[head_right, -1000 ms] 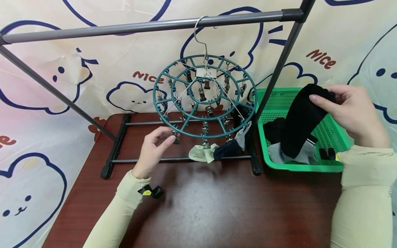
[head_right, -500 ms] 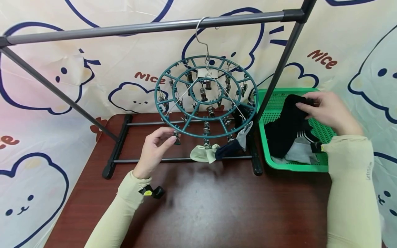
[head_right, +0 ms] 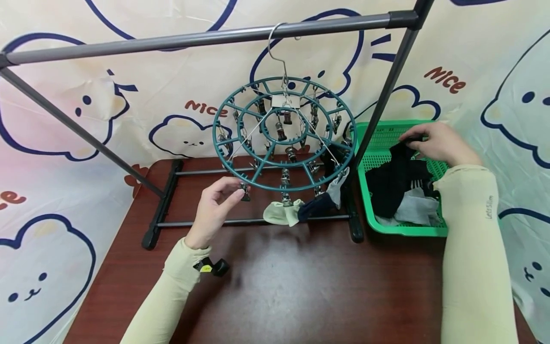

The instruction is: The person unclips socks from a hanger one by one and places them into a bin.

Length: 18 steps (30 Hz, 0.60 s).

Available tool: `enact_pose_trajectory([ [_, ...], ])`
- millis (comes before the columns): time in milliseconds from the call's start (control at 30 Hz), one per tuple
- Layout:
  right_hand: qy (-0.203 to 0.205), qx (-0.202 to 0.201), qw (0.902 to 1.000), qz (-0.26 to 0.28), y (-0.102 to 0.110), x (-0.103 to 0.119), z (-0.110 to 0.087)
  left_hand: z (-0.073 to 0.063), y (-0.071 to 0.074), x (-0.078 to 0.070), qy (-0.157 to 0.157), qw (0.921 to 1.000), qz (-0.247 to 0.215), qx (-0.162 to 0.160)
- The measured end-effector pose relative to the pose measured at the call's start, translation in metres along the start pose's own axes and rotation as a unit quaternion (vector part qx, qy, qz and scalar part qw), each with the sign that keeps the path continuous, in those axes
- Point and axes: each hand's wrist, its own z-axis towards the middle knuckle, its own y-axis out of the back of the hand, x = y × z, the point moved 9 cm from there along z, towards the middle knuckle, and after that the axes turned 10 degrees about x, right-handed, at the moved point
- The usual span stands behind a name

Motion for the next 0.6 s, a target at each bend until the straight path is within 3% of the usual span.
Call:
enact_pose_trajectory([
  [333,-0.046,0.038,0.9982,0.001,-0.006,-0.044,0.023,0.001,0.000,0.001,0.001,1.0000,-0.003,0.001],
  [600,-0.066,0.061,0.9956,0.026,-0.019,-0.077,0.021,0.001,-0.003,0.000,0.005,0.9999,-0.006,0.010],
])
